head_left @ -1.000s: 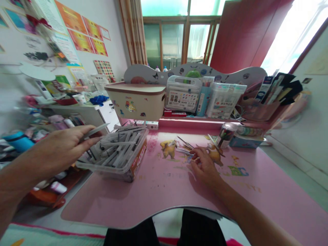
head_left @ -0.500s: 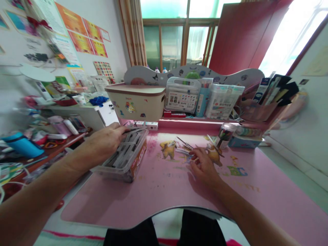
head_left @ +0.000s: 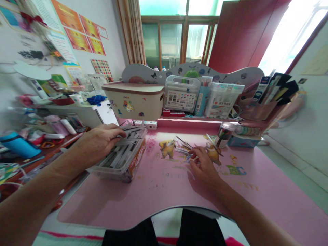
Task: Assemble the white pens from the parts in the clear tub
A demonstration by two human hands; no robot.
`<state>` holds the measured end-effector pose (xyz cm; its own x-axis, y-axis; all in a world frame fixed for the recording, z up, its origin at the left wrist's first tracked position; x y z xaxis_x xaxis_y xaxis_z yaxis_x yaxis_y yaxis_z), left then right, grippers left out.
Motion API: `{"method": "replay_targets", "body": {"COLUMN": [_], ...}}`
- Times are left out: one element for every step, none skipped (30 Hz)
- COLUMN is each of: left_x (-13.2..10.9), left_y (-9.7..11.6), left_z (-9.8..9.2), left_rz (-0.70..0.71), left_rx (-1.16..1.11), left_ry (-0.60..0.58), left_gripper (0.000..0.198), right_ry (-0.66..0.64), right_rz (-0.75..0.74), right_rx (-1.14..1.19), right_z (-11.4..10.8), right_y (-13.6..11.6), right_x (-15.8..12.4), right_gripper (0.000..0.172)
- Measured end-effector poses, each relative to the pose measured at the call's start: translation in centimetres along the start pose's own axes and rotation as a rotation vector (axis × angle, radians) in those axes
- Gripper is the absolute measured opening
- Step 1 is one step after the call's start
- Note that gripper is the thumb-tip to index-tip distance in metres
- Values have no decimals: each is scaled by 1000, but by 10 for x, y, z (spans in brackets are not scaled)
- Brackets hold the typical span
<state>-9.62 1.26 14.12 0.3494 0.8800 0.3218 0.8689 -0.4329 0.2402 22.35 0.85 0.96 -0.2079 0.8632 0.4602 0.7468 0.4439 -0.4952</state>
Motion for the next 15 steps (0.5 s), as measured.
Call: {"method": "replay_targets", "body": {"left_x": [-1, -2, -4, -5, -6, -7, -9, -11, -15, -20, -26, -33, -41, -48, -53], "left_y": [0, 0, 1, 2, 4, 8, 13, 20, 29, 41, 56, 73, 91, 109, 128], "left_z": [0, -1, -1, -2, -4, -7, -11, -17, -24, -31, -37, -41, -42, -40, -32], "left_rz": [-5, -8, -7, 2, 17, 37, 59, 86, 120, 166, 219, 281, 353, 414, 477], "left_rx": [-2, -2, 1, 7, 14, 23, 40, 62, 87, 107, 119, 114, 88, 41, -15], "left_ry": [9, 16, 25, 35, 51, 77, 119, 177, 249, 328, 408, 479, 532, 560, 544], "left_gripper": [34, 34, 34, 34, 34, 34, 35, 36, 36, 35, 32, 27, 24, 22, 23], "right_ry": [9, 22, 38, 57, 77, 98, 119, 139, 154, 166, 174, 174, 163, 144, 120], "right_rz": [10, 21, 28, 30, 28, 26, 27, 32, 39, 47, 55, 61, 66, 74, 84], "right_rx": [-17, -41, -71, -104, -133, -155, -174, -189, -204, -220, -237, -255, -275, -298, -327], "right_z": [0, -1, -3, -4, -6, -8, -10, -13, -14, -16, -17, -17, -16, -14, -12], "right_y": [2, 4, 5, 6, 6, 6, 7, 7, 7, 8, 9, 11, 13, 15, 17], "right_x": [0, 1, 2, 3, 4, 4, 5, 6, 7, 7, 7, 8, 8, 9, 9], "right_gripper": [25, 25, 24, 24, 24, 24, 24, 24, 23, 23, 22, 22, 21, 20, 19]}}
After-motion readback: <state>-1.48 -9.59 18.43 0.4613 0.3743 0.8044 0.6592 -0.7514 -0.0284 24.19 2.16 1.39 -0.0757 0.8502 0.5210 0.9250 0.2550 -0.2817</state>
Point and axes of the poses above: each hand's wrist, its own x-axis towards the middle knuckle, its own z-axis out of the palm, y = z × x, the point moved 7 cm from there along x, towards the middle knuckle, and after that the axes turned 14 degrees about -x, right-handed, at the moved point
